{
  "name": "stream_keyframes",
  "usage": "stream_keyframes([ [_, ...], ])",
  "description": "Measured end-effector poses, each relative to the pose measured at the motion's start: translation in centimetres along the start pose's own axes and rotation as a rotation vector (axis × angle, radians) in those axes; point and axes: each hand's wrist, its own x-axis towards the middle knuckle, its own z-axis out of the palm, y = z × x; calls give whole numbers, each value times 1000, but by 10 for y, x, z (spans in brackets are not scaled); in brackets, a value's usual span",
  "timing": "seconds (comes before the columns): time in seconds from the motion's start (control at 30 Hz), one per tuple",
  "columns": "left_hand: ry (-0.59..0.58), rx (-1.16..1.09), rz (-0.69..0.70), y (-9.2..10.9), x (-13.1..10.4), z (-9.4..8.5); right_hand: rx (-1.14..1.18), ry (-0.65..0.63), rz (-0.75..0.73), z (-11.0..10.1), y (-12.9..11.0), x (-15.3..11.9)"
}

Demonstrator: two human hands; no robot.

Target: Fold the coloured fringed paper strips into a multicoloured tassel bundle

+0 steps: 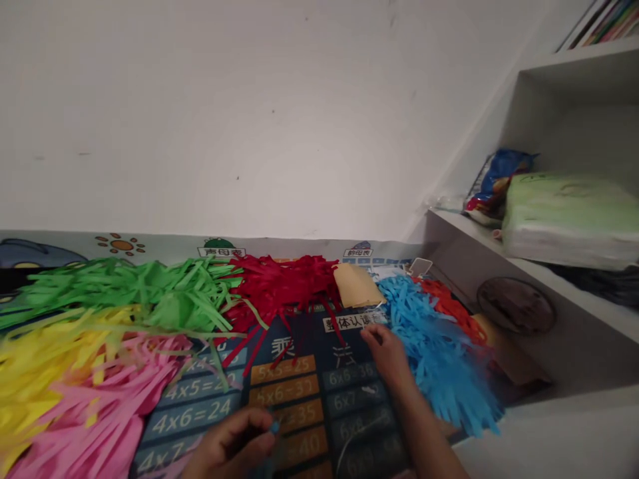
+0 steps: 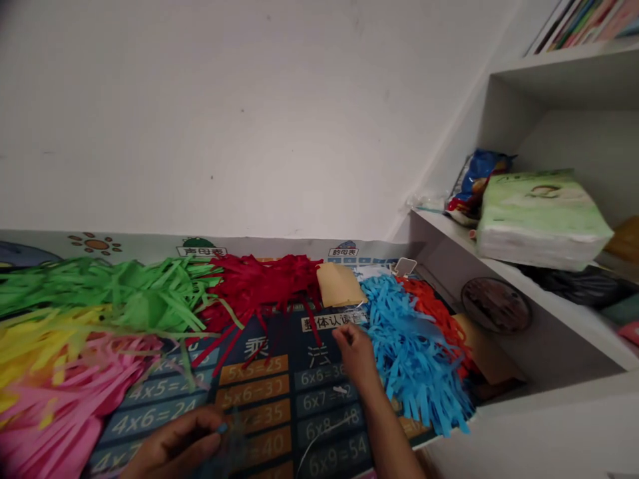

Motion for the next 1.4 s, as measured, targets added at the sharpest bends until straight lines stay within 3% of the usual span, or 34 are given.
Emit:
stream_keyframes([
  [0.1, -56, -106, 45, 15, 2, 11, 171, -81, -162, 16, -39, -39],
  [0.17, -93, -119, 68, 21, 3, 15, 144, -53, -176, 22, -47, -49],
  [0.27, -63, -87, 9, 19, -1, 10, -101, 36, 15, 14, -21, -31],
  [0.4, -25, -110, -123, 6, -8, 2, -171, 11, 154, -9, 23, 4],
  [0.47, -56, -145, -134, 2, -8, 5, -135, -32, 149, -14, 21, 4],
  [0.57, -71, -203, -54, 6, -6, 17, -25, -99, 66, -5, -11, -24],
  [0.67, -123, -303, 6, 11, -2, 29, 376, -153, -18, 19, -52, -68],
  [0.77, -200, -294, 20, 5, -1, 34, 906, -228, 169, 42, -82, -98],
  [0.87, -212, -155, -1, -5, -4, 30, 1304, -322, 381, 53, -96, -98],
  [1.0, -255, -64, -115, -13, -10, 21, 1659, -381, 580, 50, -97, -70],
  [1.13, -271, 40, -136, -20, -13, 16, 1719, -321, 675, 47, -90, -47],
  [1.3, -275, 119, -151, -25, -11, 9, 1618, -348, 577, 48, -87, -41],
  [1.4, -122, 57, -39, -18, -8, -2, 1376, -256, 463, 41, -89, -49],
])
